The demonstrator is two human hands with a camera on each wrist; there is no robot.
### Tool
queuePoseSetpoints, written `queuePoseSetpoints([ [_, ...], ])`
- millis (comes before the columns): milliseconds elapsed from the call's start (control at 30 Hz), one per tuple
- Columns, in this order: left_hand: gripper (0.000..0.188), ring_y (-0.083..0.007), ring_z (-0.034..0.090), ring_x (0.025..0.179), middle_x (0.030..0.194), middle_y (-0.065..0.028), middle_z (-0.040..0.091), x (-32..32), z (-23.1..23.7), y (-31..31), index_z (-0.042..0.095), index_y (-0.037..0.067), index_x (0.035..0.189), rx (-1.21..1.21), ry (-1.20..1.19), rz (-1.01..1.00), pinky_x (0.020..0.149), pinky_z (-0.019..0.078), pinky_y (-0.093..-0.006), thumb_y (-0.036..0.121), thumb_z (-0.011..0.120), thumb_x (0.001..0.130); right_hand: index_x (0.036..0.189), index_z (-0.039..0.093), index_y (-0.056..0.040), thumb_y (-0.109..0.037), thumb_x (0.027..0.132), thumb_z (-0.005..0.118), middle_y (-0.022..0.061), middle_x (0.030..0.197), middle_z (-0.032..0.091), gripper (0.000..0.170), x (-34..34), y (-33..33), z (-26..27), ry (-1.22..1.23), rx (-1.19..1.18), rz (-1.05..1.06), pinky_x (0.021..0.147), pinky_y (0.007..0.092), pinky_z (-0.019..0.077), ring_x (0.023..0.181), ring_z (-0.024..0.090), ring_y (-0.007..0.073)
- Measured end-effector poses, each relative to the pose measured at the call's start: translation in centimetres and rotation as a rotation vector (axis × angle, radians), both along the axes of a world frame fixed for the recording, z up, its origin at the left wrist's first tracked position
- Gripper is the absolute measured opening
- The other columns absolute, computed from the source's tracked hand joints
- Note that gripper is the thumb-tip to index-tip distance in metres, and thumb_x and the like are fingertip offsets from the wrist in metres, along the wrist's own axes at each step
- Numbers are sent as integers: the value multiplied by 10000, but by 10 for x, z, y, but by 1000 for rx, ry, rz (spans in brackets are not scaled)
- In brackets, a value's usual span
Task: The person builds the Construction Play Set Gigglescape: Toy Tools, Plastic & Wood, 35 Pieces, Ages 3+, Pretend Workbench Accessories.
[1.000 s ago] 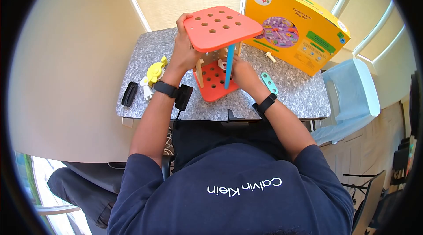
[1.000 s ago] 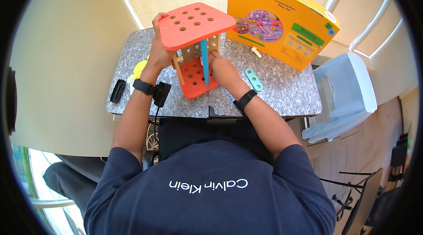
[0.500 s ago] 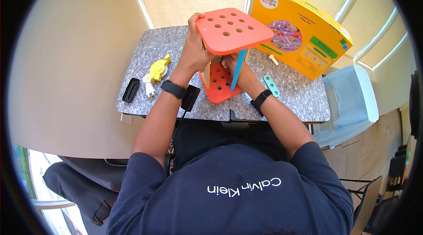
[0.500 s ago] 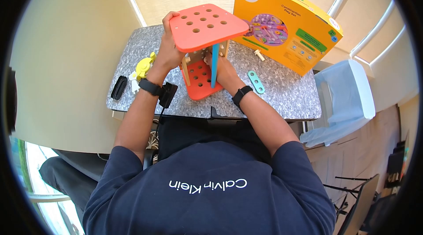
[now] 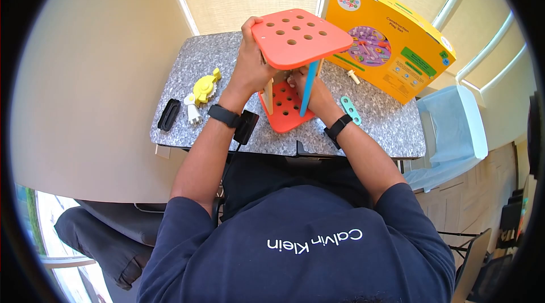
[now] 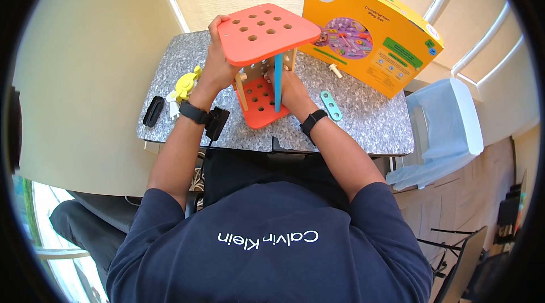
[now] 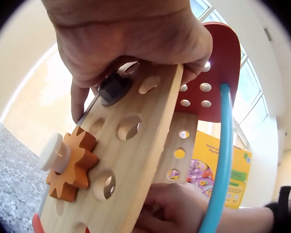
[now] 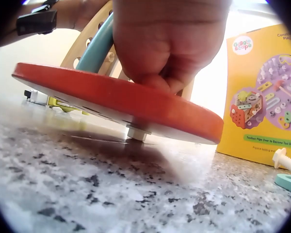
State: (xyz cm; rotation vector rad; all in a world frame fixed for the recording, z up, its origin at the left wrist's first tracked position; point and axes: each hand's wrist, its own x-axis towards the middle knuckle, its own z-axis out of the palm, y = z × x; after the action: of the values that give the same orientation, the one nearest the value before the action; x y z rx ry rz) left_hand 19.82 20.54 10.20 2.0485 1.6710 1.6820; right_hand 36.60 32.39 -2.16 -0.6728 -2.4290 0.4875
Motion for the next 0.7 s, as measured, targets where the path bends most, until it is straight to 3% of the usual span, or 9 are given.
queuePoseSetpoints([
  [100,595,-356,561,1325,1524,-164,310,1,0,0,514,22,1431,-11,-44,-3,1144,460,-453,296,719,945,1109,672,-31,-252,1002,600,264,1031,721,257,-3,5,-5,-88,120,-26,751,527,577,899,714,458],
  [233,583,-359,575,1310,1539,-149,285,-2,-3,2,529,28,1419,-7,47,26,1136,472,-458,286,730,937,1176,635,-38,-256,1019,603,261,1016,720,270,-5,-5,6,-99,94,-78,723,540,584,872,716,461],
  [300,575,-360,579,1306,1542,-143,279,-3,-4,4,534,30,1414,-3,43,26,1134,474,-461,283,731,937,1225,598,-31,-242,1035,596,254,998,718,283,-1,-15,16,60,90,-43,717,542,583,877,716,454],
  [533,635,-365,588,1303,1534,-144,316,1,0,0,469,33,1451,-3,-8,-5,1124,480,-466,264,746,928,1143,636,-11,-187,1029,582,257,978,712,217,3,8,-4,69,287,147,706,541,578,860,714,455],
  [633,669,-365,603,1284,1523,-153,351,2,-2,2,445,31,1462,5,18,6,1122,480,-465,252,764,916,1095,655,-3,-183,1024,583,266,960,714,206,1,14,-12,-50,236,99,710,537,579,858,717,451],
  [700,689,-365,611,1275,1516,-158,368,2,-4,3,437,30,1465,14,47,23,1122,480,-462,249,777,907,1191,603,4,-207,1023,595,275,938,718,271,-4,25,-25,-166,162,51,700,534,586,861,722,452],
])
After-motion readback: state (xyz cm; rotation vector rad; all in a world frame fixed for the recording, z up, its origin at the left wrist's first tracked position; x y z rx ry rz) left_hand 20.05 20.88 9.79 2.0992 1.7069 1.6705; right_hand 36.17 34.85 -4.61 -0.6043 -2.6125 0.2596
